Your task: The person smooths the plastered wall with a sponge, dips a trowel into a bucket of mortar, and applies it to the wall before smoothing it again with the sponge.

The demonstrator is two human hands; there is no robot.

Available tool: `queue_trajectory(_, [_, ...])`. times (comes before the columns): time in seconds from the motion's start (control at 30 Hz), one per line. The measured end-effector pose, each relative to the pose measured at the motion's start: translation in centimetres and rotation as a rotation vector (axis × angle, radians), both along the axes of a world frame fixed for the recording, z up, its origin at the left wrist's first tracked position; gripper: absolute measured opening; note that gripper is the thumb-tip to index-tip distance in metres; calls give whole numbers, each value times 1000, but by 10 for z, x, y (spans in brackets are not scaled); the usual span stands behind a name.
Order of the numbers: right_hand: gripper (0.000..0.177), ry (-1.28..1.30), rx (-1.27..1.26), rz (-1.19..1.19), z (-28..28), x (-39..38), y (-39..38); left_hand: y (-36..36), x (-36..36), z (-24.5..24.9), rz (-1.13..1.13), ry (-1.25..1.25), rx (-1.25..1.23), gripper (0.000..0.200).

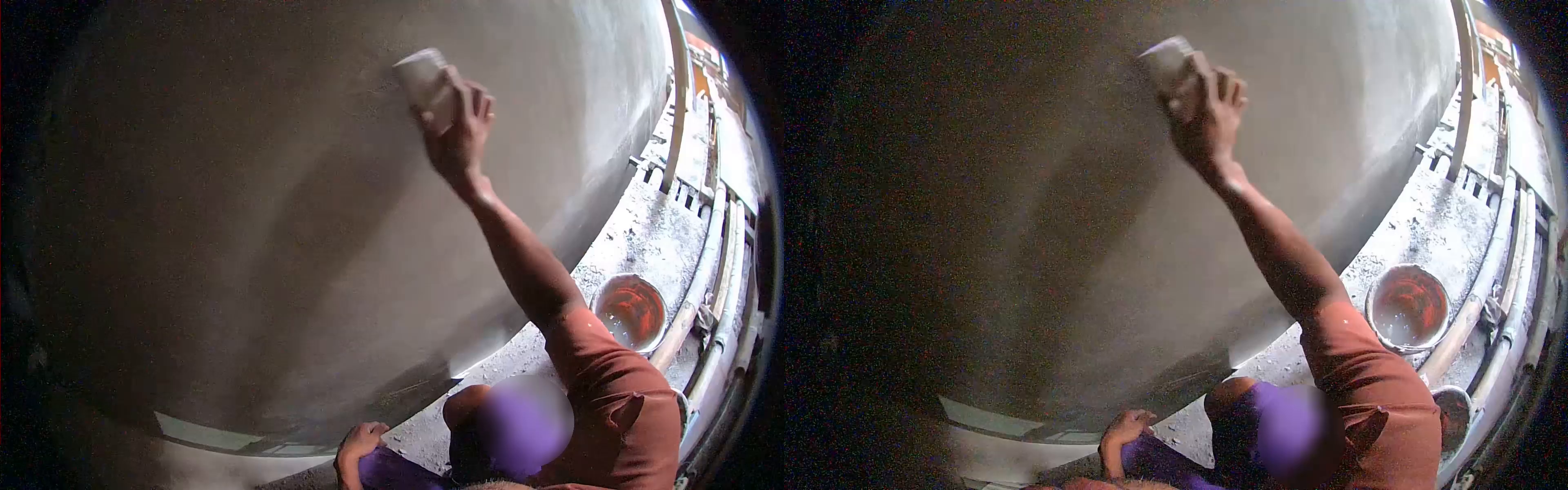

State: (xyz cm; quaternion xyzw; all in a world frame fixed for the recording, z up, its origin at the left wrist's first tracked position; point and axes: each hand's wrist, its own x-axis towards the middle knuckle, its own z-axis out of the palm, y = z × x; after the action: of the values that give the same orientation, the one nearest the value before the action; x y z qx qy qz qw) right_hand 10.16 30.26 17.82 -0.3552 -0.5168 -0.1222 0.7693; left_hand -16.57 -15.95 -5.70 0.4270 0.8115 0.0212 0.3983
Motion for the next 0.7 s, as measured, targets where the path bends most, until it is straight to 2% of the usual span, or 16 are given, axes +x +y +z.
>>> queue_trajectory(0.07, [83,-125,71,108,-3,-21,-19,2,7,10,7,21,-23,45])
queue_trajectory(0.13, [79,-214,99,187,-4,-37,-40,1,9,12,39,20,-14,46])
queue_trajectory(0.3, [92,-371,176,263,10,-60,-63,-12,-19,-23,15,14,23,46])
queue_trajectory(0.4, [99,-277,82,123,29,-55,-43,-18,-31,-35,-26,-2,39,46])
queue_trajectory(0.43, [92,-249,73,59,38,-45,-36,-18,-33,-36,-52,-35,48,46])
queue_trajectory(0.5, [92,-77,108,-98,55,-27,5,-21,-33,-36,-44,-83,70,46])
queue_trajectory(0.57, [77,40,-30,-168,68,6,32,-18,-32,-35,-35,-136,96,46])
queue_trajectory(0.63, [60,117,-156,-191,67,43,70,-14,-31,-35,-19,-53,38,46])
queue_trajectory(0.7, [59,213,-256,-66,67,71,62,-9,-25,-23,-76,-39,43,46])
